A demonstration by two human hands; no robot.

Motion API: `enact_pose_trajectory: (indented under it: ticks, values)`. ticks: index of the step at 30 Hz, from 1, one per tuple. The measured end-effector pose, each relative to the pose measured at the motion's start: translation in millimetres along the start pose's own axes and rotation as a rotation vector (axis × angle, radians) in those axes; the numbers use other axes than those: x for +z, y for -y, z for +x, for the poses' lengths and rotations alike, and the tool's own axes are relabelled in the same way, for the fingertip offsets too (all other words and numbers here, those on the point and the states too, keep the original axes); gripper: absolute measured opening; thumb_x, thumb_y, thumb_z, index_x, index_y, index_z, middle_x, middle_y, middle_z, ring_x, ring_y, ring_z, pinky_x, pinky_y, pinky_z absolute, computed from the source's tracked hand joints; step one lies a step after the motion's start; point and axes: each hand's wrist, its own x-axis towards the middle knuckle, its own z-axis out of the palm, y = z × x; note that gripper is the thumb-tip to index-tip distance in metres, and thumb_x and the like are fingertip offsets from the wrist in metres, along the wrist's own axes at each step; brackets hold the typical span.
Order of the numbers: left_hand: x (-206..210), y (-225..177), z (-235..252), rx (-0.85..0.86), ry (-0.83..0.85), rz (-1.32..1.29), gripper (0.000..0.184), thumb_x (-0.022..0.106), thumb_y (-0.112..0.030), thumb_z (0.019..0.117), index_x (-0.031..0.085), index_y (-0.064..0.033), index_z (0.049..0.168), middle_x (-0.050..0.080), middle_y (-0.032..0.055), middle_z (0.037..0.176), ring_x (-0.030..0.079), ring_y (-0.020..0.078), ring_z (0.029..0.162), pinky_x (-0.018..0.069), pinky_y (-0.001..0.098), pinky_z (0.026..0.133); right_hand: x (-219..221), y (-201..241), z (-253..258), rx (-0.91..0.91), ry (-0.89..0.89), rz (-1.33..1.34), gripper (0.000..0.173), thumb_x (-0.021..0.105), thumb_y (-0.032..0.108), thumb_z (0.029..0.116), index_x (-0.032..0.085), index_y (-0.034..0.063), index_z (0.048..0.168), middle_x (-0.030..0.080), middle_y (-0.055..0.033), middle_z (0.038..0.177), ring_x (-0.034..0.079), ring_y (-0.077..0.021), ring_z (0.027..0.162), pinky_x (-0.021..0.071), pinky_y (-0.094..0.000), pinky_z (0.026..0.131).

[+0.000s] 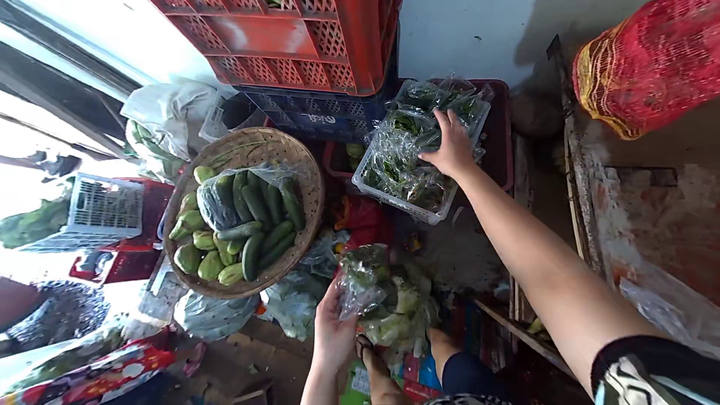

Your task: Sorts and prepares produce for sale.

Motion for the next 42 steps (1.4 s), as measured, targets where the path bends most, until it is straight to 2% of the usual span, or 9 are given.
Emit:
enact_pose_trajectory:
  ticks: [3,8,12,20,26,29,33,37,42]
  values:
    - [-3.0,12.1,-8.5,0.045,-0.075,0.06,0.033,0.061,0.006,0.085,0.068,0.0017,0.117,0.075,-0.005,0.105,0.07,0.0001,0.095,0.0597,0.0214,0.088,22.3,-12.6,38.3,-0.022,0.181,-0.188,0.103,0.086,0.015,0.0805,0.028,0.0349,0.163,0.028,-0.0276,0.163,0.052,-0.0589,0.124,0.0469,-0.0734,0.094]
    - [-16.4,18.3,-9.2,0.104,-0.18,0.187,0.025,0.056,0.002,0.0832,0.074,0.0013,0.101,0.068,0.0006,0.117,0.061,-0.0007,0.11,0.0521,0.0173,0.097,-13.0,-1.9,56.9,-0.181,0.03,0.049,0.029,0.049,0.011,0.1059,0.07,0.0005,0.122,0.07,-0.0219,0.12,0.067,-0.0366,0.116,0.0496,-0.0538,0.106]
    - [-26.5,3.1,1.6,0.146,-0.078,0.08,0.036,0.047,-0.005,0.0995,0.058,0.0078,0.131,0.058,0.0113,0.143,0.053,0.016,0.136,0.0433,0.0329,0.116,-95.5,37.4,58.9,-0.307,0.011,0.161,0.028,0.051,0.017,0.1063,0.067,-0.0003,0.122,0.071,-0.0171,0.109,0.068,-0.023,0.096,0.0541,-0.0425,0.092]
    - [-4.4,-82.3,70.8,0.195,-0.263,0.004,0.033,0.032,-0.019,0.1068,0.049,-0.0072,0.132,0.065,-0.0098,0.1,0.065,0.0005,0.091,0.0571,0.0263,0.086,-193.7,105.3,11.5,-0.711,0.199,0.323,0.012,0.058,0.02,0.1036,0.068,0.0124,0.106,0.063,0.0151,0.085,0.056,0.0104,0.07,0.0503,-0.0097,0.067]
    - [24.5,-115.2,87.5,0.305,0.031,0.048,0.12,0.1,-0.036,0.056,0.033,-0.0111,0.152,0.061,0.0032,0.131,0.064,0.0094,0.114,0.0592,0.0321,0.096,-150.7,149.4,-84.1,-0.811,0.39,0.252,0.011,0.063,0.013,0.0959,0.073,0.0107,0.1,0.07,0.0044,0.085,0.064,-0.0013,0.072,0.0575,-0.0233,0.067]
    - [44.9,-74.7,69.3,0.323,0.074,0.052,0.061,0.089,-0.011,0.0679,0.062,-0.0039,0.122,0.071,0.0015,0.107,0.069,0.0066,0.098,0.0603,0.0296,0.088,-79.0,150.1,-154.4,-0.884,0.499,0.277,0.006,0.069,0.009,0.0934,0.074,0.0082,0.097,0.071,-0.0017,0.089,0.067,-0.0084,0.078,0.0594,-0.0279,0.073]
    - [27.2,-12.3,23.9,0.11,0.009,0.143,0.031,0.071,-0.008,0.0866,0.063,0.0049,0.114,0.066,0.007,0.11,0.065,0.0062,0.103,0.0557,0.0251,0.094,-37.2,116.0,-159.7,-0.677,0.854,0.4,0.034,0.069,0.022,0.0982,0.067,0.0045,0.127,0.072,-0.01,0.111,0.07,-0.0149,0.101,0.0573,-0.0318,0.092]
    - [-10.0,33.4,-38.2,-0.02,-0.005,0.18,0.034,0.062,-0.016,0.0922,0.068,0.0025,0.12,0.065,0.0127,0.133,0.055,0.0242,0.131,0.0417,0.0429,0.115,-4.2,49.2,-85.9,-0.271,0.499,0.153,0.062,0.079,0.025,0.0908,0.053,0.0038,0.143,0.064,-0.0227,0.131,0.066,-0.038,0.115,0.0545,-0.0563,0.098]
    - [-25.3,51.9,-92.1,-0.176,-0.253,0.091,0.026,0.055,-0.005,0.0926,0.061,0.005,0.116,0.07,0.0031,0.105,0.067,0.0047,0.098,0.0565,0.0236,0.092,47.9,28.8,-10.0,-0.058,0.197,-0.167,0.142,0.101,0.044,0.0534,0.017,0.0217,0.166,0.01,-0.025,0.169,0.033,-0.0551,0.143,0.0375,-0.0709,0.105]
